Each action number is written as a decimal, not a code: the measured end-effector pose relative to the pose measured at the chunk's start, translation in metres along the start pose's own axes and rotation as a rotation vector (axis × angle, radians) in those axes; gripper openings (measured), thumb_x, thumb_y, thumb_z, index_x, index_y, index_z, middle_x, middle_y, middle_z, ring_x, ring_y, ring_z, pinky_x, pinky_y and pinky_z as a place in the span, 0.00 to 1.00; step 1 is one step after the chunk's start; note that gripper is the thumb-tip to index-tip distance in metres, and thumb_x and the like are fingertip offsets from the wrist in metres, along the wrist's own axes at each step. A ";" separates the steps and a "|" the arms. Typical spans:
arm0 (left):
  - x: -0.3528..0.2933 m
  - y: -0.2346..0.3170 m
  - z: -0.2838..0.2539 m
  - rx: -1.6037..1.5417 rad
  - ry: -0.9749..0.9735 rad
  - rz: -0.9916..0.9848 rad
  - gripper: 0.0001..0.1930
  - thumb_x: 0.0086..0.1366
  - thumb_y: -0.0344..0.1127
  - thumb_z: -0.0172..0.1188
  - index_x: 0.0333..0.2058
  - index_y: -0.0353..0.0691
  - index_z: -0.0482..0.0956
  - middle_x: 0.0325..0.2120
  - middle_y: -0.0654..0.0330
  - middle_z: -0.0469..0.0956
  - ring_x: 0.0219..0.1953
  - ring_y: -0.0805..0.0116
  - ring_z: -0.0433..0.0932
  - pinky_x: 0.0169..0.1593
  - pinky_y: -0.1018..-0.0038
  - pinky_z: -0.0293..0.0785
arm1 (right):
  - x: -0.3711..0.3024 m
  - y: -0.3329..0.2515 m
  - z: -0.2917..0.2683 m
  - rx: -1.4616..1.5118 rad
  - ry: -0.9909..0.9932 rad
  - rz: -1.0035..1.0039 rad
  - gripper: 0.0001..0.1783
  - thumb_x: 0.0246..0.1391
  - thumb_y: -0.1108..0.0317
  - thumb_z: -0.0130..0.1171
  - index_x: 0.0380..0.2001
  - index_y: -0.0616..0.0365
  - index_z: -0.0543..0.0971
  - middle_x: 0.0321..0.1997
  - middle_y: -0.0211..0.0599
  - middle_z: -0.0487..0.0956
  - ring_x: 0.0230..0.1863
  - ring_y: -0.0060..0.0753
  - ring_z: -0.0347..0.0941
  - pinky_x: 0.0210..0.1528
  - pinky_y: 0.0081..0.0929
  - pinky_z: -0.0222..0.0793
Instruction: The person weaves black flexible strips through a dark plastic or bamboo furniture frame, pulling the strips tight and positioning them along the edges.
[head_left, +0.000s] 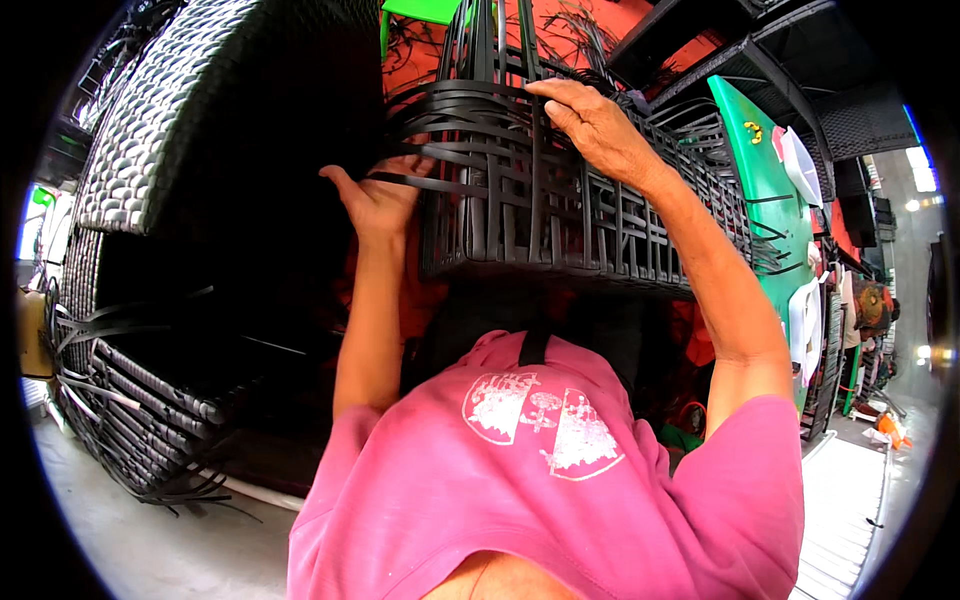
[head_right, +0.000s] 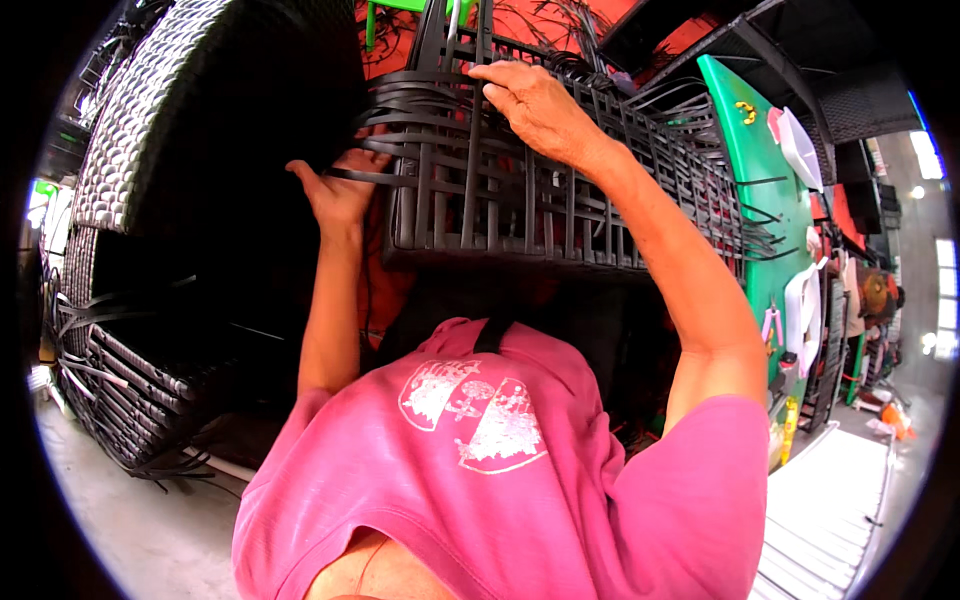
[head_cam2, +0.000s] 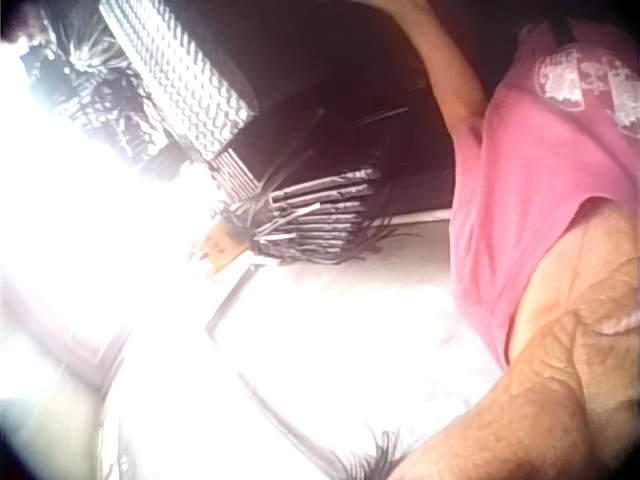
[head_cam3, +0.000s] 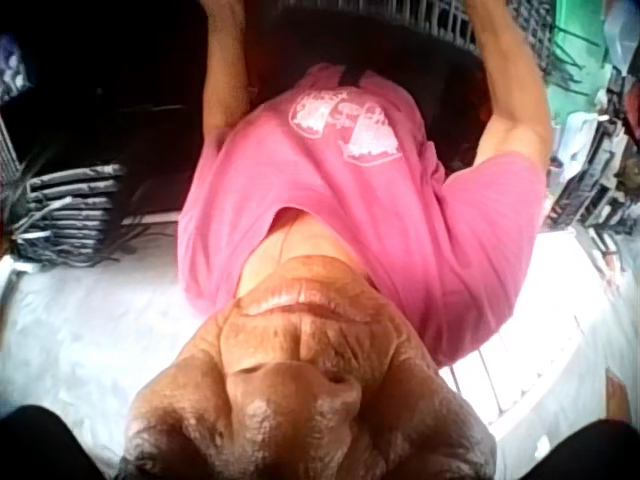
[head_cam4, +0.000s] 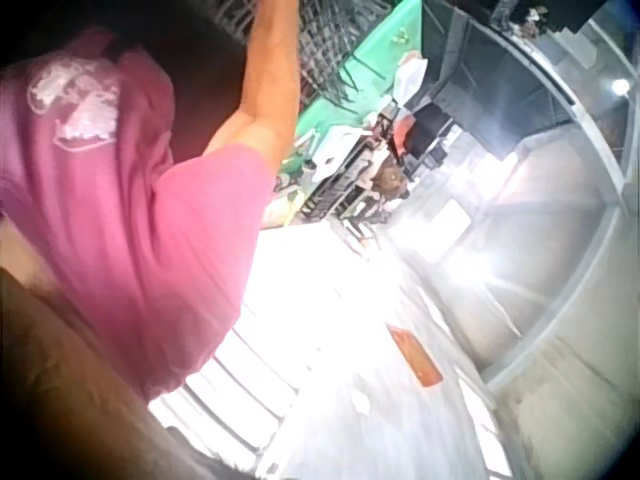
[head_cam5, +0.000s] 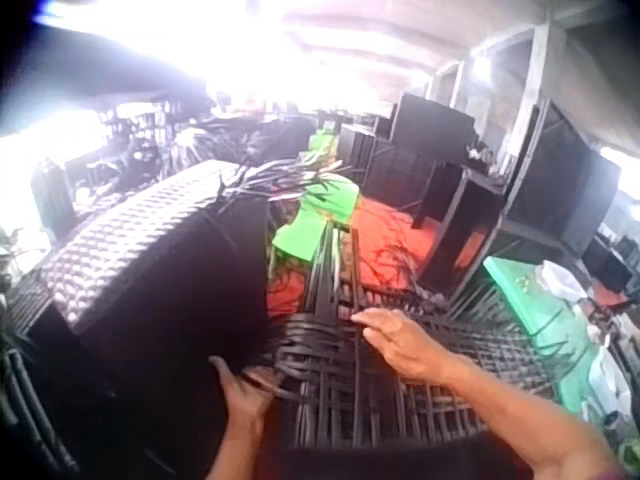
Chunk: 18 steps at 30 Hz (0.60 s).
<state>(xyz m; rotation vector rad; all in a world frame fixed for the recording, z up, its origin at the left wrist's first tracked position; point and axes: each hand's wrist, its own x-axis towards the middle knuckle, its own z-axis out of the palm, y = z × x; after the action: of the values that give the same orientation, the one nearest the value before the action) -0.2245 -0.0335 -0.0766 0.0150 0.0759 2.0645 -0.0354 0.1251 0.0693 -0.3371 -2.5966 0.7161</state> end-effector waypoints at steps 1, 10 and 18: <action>-0.011 -0.003 0.013 0.011 -0.014 -0.008 0.49 0.49 0.73 0.49 0.57 0.36 0.57 0.54 0.46 0.62 0.53 0.48 0.63 0.54 0.57 0.62 | 0.004 0.003 0.001 -0.006 -0.020 -0.005 0.16 0.57 0.65 0.48 0.47 0.59 0.74 0.45 0.45 0.76 0.48 0.46 0.70 0.52 0.34 0.64; 0.021 -0.004 0.091 0.239 0.018 0.019 0.22 0.62 0.43 0.55 0.50 0.35 0.67 0.42 0.53 0.73 0.49 0.58 0.70 0.59 0.60 0.63 | 0.020 0.004 0.001 -0.100 -0.147 0.284 0.20 0.55 0.68 0.53 0.53 0.54 0.71 0.38 0.33 0.73 0.34 0.23 0.68 0.40 0.19 0.67; 0.056 0.006 0.056 0.178 0.073 -0.014 0.18 0.61 0.28 0.47 0.51 0.32 0.64 0.52 0.38 0.65 0.53 0.41 0.66 0.59 0.46 0.57 | 0.008 0.023 0.012 0.335 0.146 0.288 0.22 0.51 0.73 0.54 0.51 0.55 0.72 0.40 0.34 0.78 0.36 0.21 0.71 0.41 0.22 0.69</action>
<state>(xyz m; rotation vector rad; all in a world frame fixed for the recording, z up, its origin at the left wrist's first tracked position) -0.2539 0.0154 -0.0212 0.0490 0.3034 2.0386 -0.0452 0.1416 0.0507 -0.6378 -2.2633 1.1594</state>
